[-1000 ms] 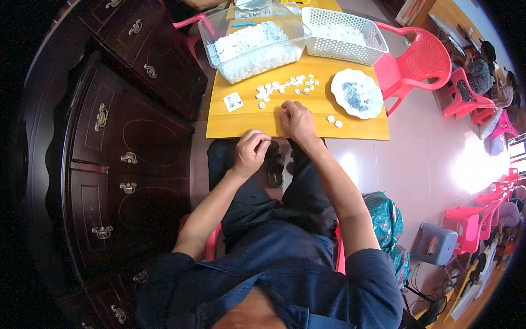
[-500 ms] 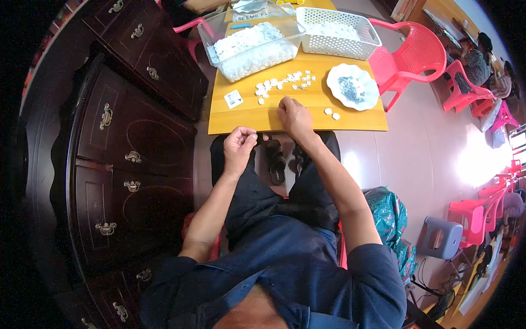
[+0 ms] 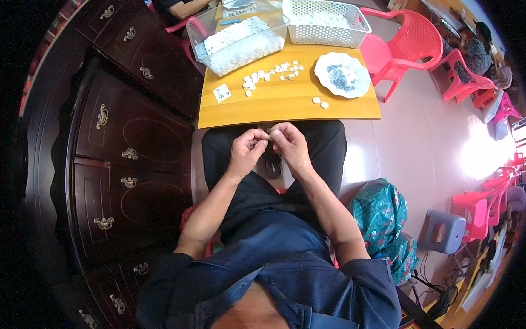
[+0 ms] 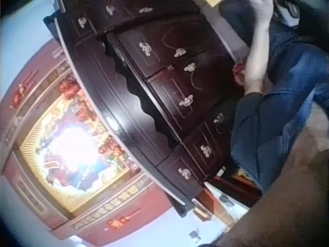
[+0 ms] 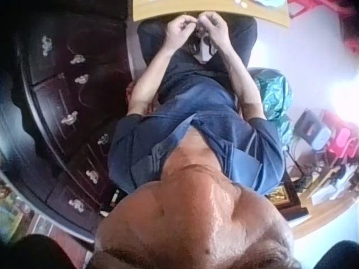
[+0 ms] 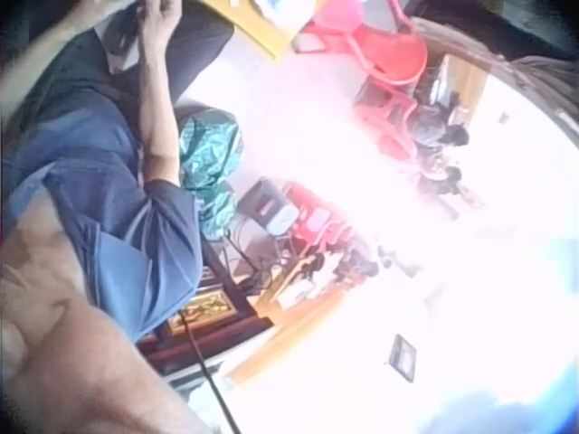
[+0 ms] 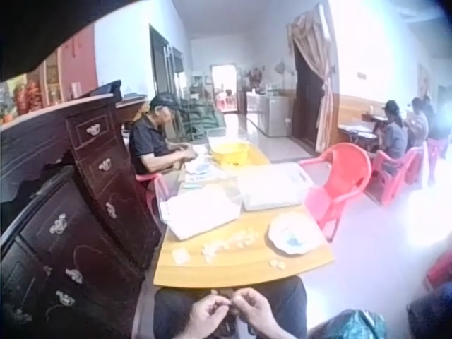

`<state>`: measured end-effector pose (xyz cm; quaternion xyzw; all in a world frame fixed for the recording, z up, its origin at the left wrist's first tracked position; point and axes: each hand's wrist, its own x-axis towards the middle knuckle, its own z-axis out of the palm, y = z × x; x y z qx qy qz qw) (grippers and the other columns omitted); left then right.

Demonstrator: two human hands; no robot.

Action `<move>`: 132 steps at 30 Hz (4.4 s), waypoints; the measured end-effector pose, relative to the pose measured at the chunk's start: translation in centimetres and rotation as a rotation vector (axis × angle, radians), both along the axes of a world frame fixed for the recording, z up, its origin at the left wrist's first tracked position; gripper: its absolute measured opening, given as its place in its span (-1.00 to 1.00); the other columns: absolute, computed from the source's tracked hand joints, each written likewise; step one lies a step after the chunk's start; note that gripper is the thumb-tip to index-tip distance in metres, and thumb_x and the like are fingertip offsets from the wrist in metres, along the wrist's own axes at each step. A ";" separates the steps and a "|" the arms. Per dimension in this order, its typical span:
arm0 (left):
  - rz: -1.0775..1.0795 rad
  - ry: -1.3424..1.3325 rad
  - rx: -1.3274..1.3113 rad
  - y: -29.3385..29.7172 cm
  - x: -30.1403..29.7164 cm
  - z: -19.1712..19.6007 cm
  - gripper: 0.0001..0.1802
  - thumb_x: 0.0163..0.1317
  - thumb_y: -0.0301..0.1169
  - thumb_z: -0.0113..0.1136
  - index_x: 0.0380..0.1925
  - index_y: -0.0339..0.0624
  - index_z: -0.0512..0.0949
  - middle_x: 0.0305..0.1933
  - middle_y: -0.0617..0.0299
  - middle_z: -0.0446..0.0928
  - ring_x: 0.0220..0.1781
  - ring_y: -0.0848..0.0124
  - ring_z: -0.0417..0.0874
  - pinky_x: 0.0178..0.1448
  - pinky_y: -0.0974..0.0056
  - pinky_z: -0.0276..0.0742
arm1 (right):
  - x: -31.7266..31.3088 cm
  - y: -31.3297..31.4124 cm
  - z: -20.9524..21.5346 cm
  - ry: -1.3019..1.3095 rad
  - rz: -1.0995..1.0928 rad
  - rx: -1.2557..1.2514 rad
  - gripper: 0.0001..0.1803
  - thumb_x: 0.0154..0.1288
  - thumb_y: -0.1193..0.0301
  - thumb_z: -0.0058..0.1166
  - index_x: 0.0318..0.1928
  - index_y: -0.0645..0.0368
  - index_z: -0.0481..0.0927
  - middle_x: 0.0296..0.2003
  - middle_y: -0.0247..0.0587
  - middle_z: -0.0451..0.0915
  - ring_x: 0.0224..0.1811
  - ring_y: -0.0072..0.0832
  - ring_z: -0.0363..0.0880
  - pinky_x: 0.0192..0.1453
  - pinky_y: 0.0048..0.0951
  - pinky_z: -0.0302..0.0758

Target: Assembling small white plastic components by hand at a table in a workshop setting.

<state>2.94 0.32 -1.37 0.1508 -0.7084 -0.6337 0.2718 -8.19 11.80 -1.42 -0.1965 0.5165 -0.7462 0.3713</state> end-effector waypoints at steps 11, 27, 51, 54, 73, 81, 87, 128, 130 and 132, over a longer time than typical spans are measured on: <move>-0.075 -0.075 0.135 2.0 -1.2 0.8 -0.90 0.31 -0.65 0.14 -0.22 -0.36 0.61 -0.31 0.28 0.65 -0.35 0.63 0.64 -0.24 0.49 0.55 | -0.5 2.9 -1.4 -0.185 -0.026 -0.016 -0.82 0.40 0.51 0.19 -0.02 0.24 0.62 -0.27 -0.39 0.68 -0.32 -0.68 0.62 -0.19 -0.64 0.56; -0.118 -0.117 0.181 1.7 -1.1 0.9 -0.92 0.32 -0.63 0.18 -0.20 -0.33 0.59 -0.31 0.33 0.60 -0.32 0.63 0.60 -0.19 0.50 0.53 | 0.2 4.4 -2.0 -0.120 -0.028 -0.047 -0.89 0.50 0.46 0.07 -0.07 0.21 0.60 -0.27 -0.38 0.65 -0.31 -0.69 0.55 -0.17 -0.63 0.50; -0.294 -0.365 -0.117 -0.1 -1.9 1.8 -0.80 0.30 -0.60 0.18 -0.07 -0.24 0.56 -0.28 0.44 0.54 -0.28 0.73 0.50 -0.19 0.57 0.43 | 0.5 4.4 -3.5 0.051 -0.043 0.010 -0.84 0.43 0.53 0.12 -0.04 0.20 0.47 -0.34 -0.48 0.54 -0.40 -0.79 0.46 -0.33 -0.69 0.44; -0.288 -0.351 -0.101 0.0 -2.0 1.7 -0.80 0.30 -0.61 0.19 -0.08 -0.24 0.56 -0.28 0.44 0.55 -0.28 0.73 0.50 -0.19 0.57 0.43 | 0.4 4.5 -3.2 0.047 0.014 0.041 -0.86 0.47 0.54 0.10 -0.05 0.16 0.45 -0.28 -0.50 0.48 -0.28 -0.77 0.44 -0.17 -0.69 0.47; -0.295 -0.332 -0.242 0.5 -2.3 2.4 -0.78 0.21 -0.65 0.24 -0.13 -0.26 0.61 -0.34 0.37 0.59 -0.32 0.67 0.56 -0.20 0.51 0.50 | 1.0 4.4 -4.4 0.053 -0.072 -0.013 -0.83 0.39 0.59 0.17 -0.22 0.15 0.41 -0.40 -0.53 0.44 -0.37 -0.79 0.39 -0.26 -0.69 0.39; -0.342 -0.341 -0.141 -0.3 -2.4 2.2 -0.67 0.23 -0.66 0.22 0.01 -0.26 0.57 -0.30 0.41 0.57 -0.31 0.70 0.52 -0.18 0.54 0.47 | 0.5 4.2 -3.7 0.041 -0.049 -0.052 -0.82 0.41 0.59 0.15 -0.21 0.14 0.39 -0.37 -0.48 0.48 -0.36 -0.75 0.47 -0.23 -0.67 0.47; -0.156 -0.336 -0.240 -4.1 -3.3 2.2 -0.61 0.23 -0.58 0.21 0.09 -0.37 0.53 -0.29 0.22 0.64 -0.37 0.59 0.56 -0.22 0.46 0.51 | 0.3 4.4 -2.9 -0.059 -0.108 -0.076 -0.81 0.35 0.60 0.18 -0.25 0.12 0.41 -0.44 -0.52 0.49 -0.43 -0.79 0.43 -0.31 -0.70 0.39; 0.224 -0.449 -0.900 -10.9 -8.9 -1.2 -0.84 0.18 -0.37 0.36 -0.33 -0.22 0.63 -0.40 0.16 0.65 -0.35 0.35 0.69 -0.16 0.25 0.59 | -0.3 4.4 -2.6 -0.129 -0.117 -0.052 -0.85 0.39 0.57 0.16 -0.22 0.12 0.44 -0.42 -0.54 0.49 -0.43 -0.81 0.44 -0.32 -0.74 0.39; 0.108 -0.387 -0.574 -9.4 -8.6 -0.3 -0.88 0.22 -0.44 0.37 -0.33 -0.25 0.63 -0.34 0.23 0.68 -0.30 0.49 0.69 -0.12 0.37 0.60 | -0.4 4.6 -2.6 -0.137 -0.108 -0.048 -0.85 0.40 0.56 0.17 -0.22 0.11 0.45 -0.39 -0.54 0.49 -0.40 -0.80 0.46 -0.28 -0.73 0.43; 0.038 -0.329 -0.396 -8.8 -8.1 -0.2 -0.90 0.24 -0.48 0.35 -0.31 -0.27 0.64 -0.30 0.24 0.69 -0.28 0.52 0.69 -0.10 0.40 0.59 | -0.4 4.6 -2.5 -0.140 -0.113 -0.050 -0.85 0.40 0.56 0.16 -0.22 0.11 0.44 -0.39 -0.55 0.49 -0.40 -0.80 0.45 -0.27 -0.73 0.43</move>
